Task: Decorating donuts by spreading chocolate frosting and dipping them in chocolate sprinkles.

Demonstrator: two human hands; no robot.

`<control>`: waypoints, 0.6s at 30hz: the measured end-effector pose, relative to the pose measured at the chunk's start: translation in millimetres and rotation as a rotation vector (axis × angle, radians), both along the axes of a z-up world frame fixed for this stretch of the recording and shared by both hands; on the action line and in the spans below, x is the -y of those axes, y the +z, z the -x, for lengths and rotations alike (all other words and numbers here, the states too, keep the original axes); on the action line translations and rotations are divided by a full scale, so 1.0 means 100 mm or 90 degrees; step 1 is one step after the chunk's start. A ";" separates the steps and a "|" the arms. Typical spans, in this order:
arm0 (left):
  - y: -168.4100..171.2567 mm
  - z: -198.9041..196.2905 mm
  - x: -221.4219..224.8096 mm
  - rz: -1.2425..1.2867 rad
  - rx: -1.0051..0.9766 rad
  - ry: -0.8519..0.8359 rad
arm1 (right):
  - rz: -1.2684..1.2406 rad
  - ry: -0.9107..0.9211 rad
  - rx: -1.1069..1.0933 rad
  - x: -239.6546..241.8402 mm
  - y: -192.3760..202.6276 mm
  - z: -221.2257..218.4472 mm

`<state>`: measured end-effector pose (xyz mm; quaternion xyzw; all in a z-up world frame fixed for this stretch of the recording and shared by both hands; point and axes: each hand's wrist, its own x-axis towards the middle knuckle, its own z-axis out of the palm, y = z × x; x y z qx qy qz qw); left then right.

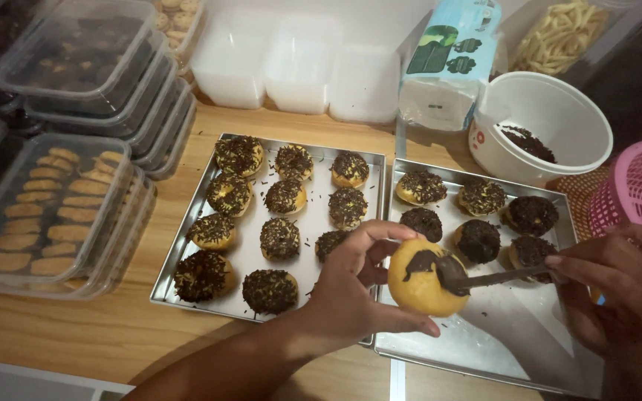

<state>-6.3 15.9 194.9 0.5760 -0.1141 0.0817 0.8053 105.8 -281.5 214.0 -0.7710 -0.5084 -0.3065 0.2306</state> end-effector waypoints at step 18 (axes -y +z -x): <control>-0.20 -0.10 0.09 0.073 0.110 0.250 | 0.101 0.008 0.087 -0.07 -0.23 0.32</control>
